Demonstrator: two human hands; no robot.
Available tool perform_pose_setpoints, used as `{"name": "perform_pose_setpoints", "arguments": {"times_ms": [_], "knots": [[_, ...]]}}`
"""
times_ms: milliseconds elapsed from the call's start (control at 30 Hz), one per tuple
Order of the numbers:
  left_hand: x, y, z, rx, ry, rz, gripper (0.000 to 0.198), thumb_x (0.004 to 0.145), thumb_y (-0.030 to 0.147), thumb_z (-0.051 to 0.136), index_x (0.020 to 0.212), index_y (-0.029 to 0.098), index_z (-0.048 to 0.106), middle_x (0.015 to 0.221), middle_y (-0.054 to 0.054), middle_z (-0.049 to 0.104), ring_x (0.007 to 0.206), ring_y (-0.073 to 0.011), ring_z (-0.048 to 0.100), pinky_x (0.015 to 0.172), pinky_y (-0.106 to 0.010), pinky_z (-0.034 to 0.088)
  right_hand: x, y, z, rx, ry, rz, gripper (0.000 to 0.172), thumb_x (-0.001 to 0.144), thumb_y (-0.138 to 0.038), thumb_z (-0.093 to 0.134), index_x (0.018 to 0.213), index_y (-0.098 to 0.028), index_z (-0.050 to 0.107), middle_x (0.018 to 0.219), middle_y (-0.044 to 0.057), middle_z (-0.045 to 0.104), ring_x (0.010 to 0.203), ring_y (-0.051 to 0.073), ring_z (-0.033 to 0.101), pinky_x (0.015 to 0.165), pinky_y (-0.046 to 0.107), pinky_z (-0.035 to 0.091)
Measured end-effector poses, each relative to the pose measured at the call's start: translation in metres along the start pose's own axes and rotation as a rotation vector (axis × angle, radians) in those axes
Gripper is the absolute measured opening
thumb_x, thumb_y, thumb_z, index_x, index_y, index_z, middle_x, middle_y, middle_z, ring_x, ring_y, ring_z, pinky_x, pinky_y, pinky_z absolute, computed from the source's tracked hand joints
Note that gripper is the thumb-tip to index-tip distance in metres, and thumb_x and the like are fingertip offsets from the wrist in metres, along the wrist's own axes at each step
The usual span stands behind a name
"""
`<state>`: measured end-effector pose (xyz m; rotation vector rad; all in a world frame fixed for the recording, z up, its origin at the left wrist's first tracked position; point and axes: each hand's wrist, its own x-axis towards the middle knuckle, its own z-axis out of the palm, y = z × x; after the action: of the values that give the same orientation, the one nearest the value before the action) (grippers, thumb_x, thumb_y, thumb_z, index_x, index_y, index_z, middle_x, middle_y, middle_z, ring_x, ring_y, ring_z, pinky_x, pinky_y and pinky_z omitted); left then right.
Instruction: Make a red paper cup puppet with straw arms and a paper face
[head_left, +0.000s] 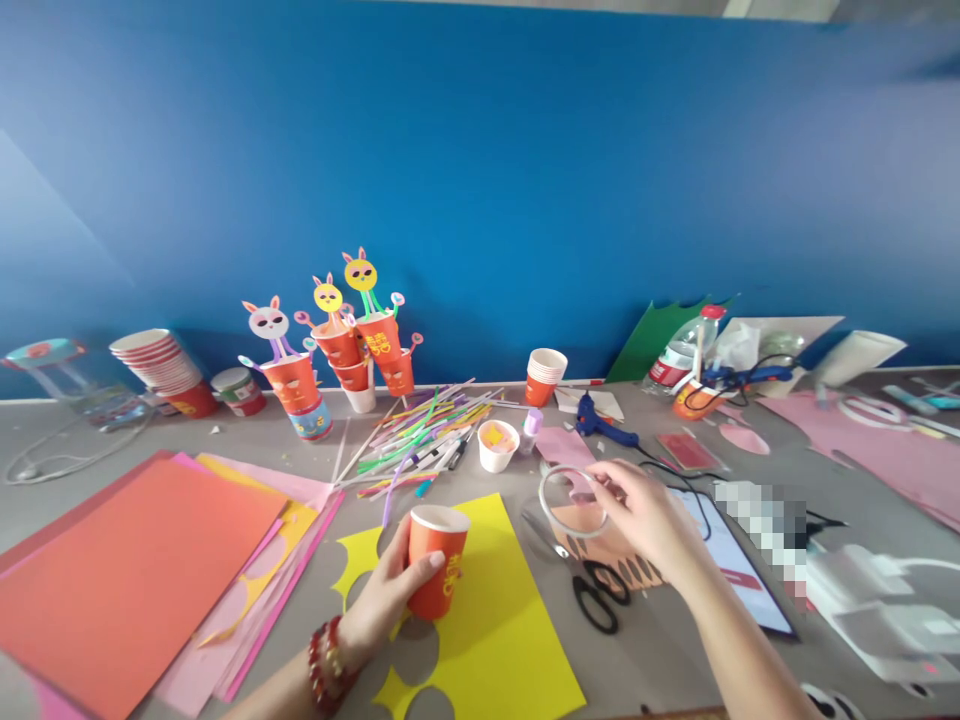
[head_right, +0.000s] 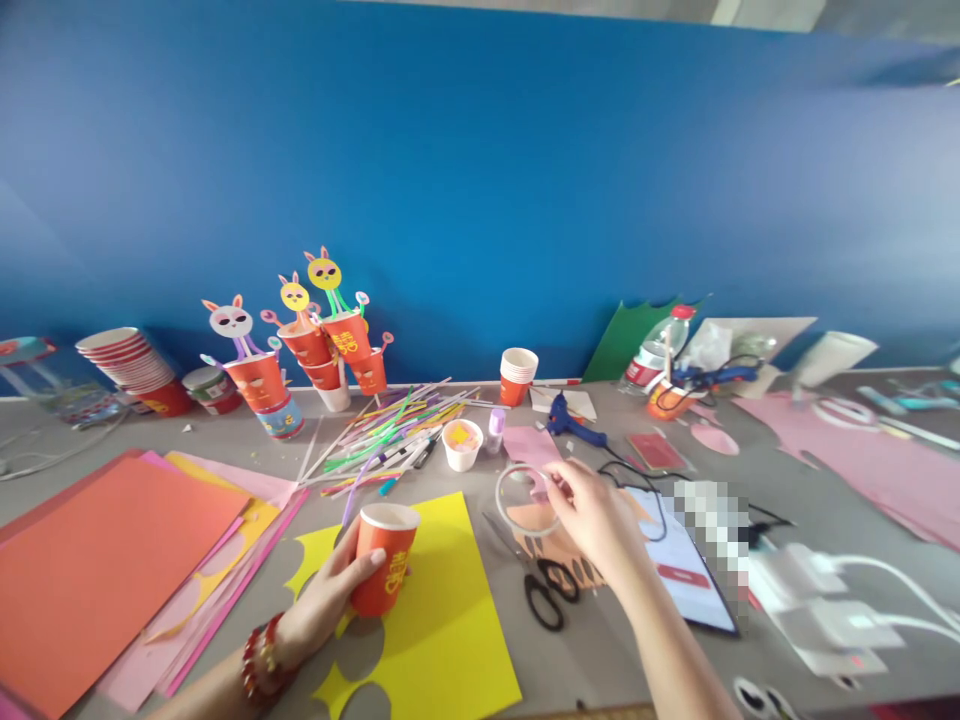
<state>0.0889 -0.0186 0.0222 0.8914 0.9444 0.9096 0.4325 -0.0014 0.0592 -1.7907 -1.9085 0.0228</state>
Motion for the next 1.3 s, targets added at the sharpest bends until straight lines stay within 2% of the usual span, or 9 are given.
{"name": "perform_pose_setpoints", "arguments": {"times_ms": [233,333,467,567,867,1000,1100,1233,1300], "knots": [[0.001,0.001,-0.001,0.008,-0.032,-0.002,0.080,0.078,0.052,0.076,0.145,0.023,0.042,0.108,-0.010,0.068,0.088,-0.0266,0.071,0.077,-0.035,0.056,0.027,0.000,0.012,-0.173,0.064,-0.017,0.018,0.089,-0.027,0.051,0.094,-0.021,0.067,0.088,0.010,0.075,0.077,0.026,0.072,0.060,0.029,0.049],[0.003,-0.001,-0.006,0.048,-0.045,0.005,0.073,0.081,0.050,0.074,0.142,0.023,0.044,0.115,-0.012,0.066,0.094,-0.0268,0.070,0.079,-0.034,0.055,0.011,-0.008,0.010,-0.162,0.065,-0.026,0.023,0.093,-0.036,0.049,0.086,-0.021,0.066,0.086,0.011,0.074,0.080,0.028,0.071,0.065,0.032,0.049],[0.003,-0.002,-0.007,0.031,-0.038,-0.008,0.069,0.083,0.051,0.073,0.140,0.022,0.046,0.118,-0.012,0.066,0.098,-0.0272,0.069,0.079,-0.033,0.055,-0.030,-0.021,0.013,-0.074,-0.185,-0.075,0.018,0.092,-0.036,0.055,0.080,-0.025,0.061,0.074,0.003,0.072,0.063,0.021,0.069,0.053,0.026,0.044],[0.002,0.000,-0.003,-0.009,-0.023,-0.023,0.071,0.081,0.053,0.073,0.138,0.020,0.046,0.114,-0.013,0.067,0.089,-0.0259,0.071,0.073,-0.032,0.056,-0.050,-0.027,0.023,-0.169,-0.207,-0.134,0.012,0.087,-0.029,0.059,0.078,-0.023,0.059,0.076,0.005,0.071,0.069,0.024,0.070,0.056,0.028,0.046],[0.005,-0.001,-0.005,-0.122,-0.050,0.035,0.062,0.082,0.047,0.074,0.131,0.019,0.050,0.110,-0.014,0.069,0.085,-0.0253,0.072,0.072,-0.032,0.055,-0.039,-0.033,0.021,-0.185,-0.194,-0.073,0.010,0.080,-0.022,0.056,0.071,-0.022,0.059,0.068,0.003,0.070,0.060,0.021,0.067,0.051,0.026,0.038],[0.005,-0.003,-0.008,-0.227,-0.205,0.084,0.057,0.081,0.045,0.074,0.128,0.018,0.055,0.108,-0.014,0.069,0.085,-0.0258,0.070,0.073,-0.034,0.054,-0.030,-0.039,-0.001,0.025,-0.251,0.050,0.022,0.086,-0.037,0.056,0.070,-0.023,0.058,0.064,0.000,0.066,0.053,0.018,0.061,0.050,0.025,0.037],[0.001,0.002,-0.009,-0.246,-0.441,0.087,0.068,0.074,0.049,0.077,0.130,0.014,0.057,0.116,-0.018,0.066,0.099,-0.0325,0.067,0.080,-0.038,0.052,-0.020,-0.059,-0.011,0.342,-0.310,0.055,0.025,0.089,-0.040,0.055,0.072,-0.023,0.056,0.061,-0.002,0.060,0.054,0.015,0.056,0.052,0.023,0.040],[-0.005,0.013,-0.007,-0.109,-0.704,0.120,0.089,0.060,0.052,0.085,0.136,0.015,0.056,0.151,-0.019,0.041,0.135,-0.0428,0.040,0.104,-0.046,0.040,-0.007,-0.103,0.002,0.767,-0.301,0.067,0.028,0.093,-0.042,0.052,0.074,-0.022,0.053,0.064,-0.002,0.059,0.057,0.014,0.054,0.053,0.022,0.042],[-0.009,0.016,-0.006,-0.043,-0.722,0.122,0.085,0.059,0.048,0.087,0.132,0.015,0.060,0.148,-0.017,0.044,0.133,-0.0420,0.043,0.104,-0.045,0.040,-0.002,-0.124,0.015,0.934,-0.382,0.103,0.028,0.094,-0.045,0.053,0.079,-0.022,0.053,0.067,-0.001,0.062,0.057,0.014,0.056,0.052,0.021,0.044]]}}
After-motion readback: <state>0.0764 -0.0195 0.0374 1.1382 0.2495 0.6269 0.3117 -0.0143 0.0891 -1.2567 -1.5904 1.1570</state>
